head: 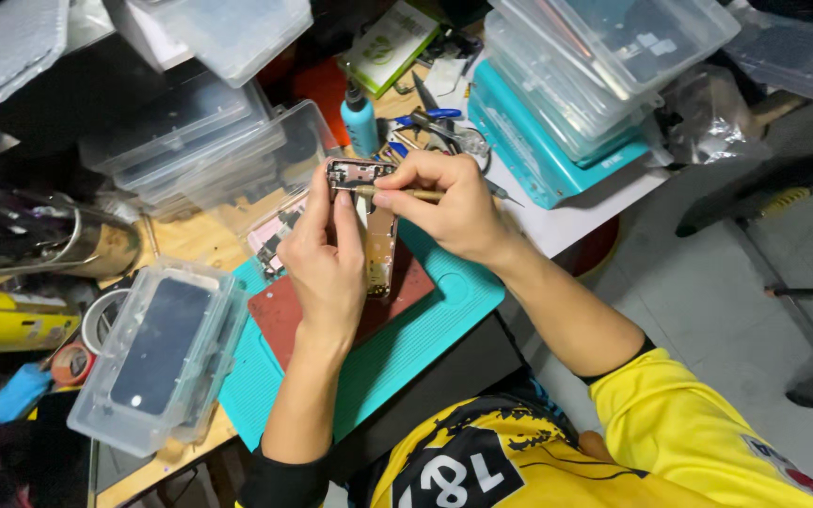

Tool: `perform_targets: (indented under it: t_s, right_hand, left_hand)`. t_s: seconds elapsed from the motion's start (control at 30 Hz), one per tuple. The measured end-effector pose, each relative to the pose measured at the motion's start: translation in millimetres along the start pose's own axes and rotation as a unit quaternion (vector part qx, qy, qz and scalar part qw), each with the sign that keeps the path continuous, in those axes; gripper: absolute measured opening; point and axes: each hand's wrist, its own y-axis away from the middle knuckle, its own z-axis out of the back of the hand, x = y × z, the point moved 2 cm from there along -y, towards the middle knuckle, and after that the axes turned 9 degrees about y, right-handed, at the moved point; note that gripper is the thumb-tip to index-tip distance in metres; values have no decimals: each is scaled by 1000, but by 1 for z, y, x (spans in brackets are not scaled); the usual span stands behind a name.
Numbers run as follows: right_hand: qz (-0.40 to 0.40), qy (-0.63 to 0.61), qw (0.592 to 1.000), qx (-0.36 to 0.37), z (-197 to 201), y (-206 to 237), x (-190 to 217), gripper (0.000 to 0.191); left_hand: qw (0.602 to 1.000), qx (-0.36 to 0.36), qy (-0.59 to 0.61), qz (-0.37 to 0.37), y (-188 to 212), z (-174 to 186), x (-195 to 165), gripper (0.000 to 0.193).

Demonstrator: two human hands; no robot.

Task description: The person holds an opened phone frame and works on its interior, using a small brush and a screwdriver to clean and rework internal components, at one point removing a small part and setting it on the mat before continuing to brush the frame.

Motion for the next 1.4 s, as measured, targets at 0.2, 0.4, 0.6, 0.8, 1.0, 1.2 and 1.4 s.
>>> perform_targets:
  t_s: [0.2, 0.4, 0.6, 0.8, 1.0, 1.2, 1.4]
  right_hand:
    - [37, -32, 999, -5, 4, -10, -17, 11]
    - [-6, -53, 998, -19, 25, -9, -22, 9]
    - [43, -14, 997, -57, 57, 9, -24, 10]
    - [-4, 13, 996, -84, 77, 17, -22, 7]
    - [87, 117, 983, -108, 83, 4, -12, 14]
    - [14, 66, 994, -84, 71, 3, -9, 8]
    - [7, 19, 999, -42, 56, 1, -7, 10]
  left_hand:
    - [1000, 14, -23, -1, -6, -14, 8, 35]
    - [999, 41, -23, 10, -11, -30, -3, 36]
    - [997, 64, -4, 51, -10, -69, -7, 39]
    - [997, 80, 5, 3, -7, -82, -16, 37]
    - [996, 74, 0, 48, -22, -89, -10, 37]
    - [997, 73, 9, 33, -21, -74, -15, 36]
    - [996, 54, -14, 65, -14, -57, -9, 37]
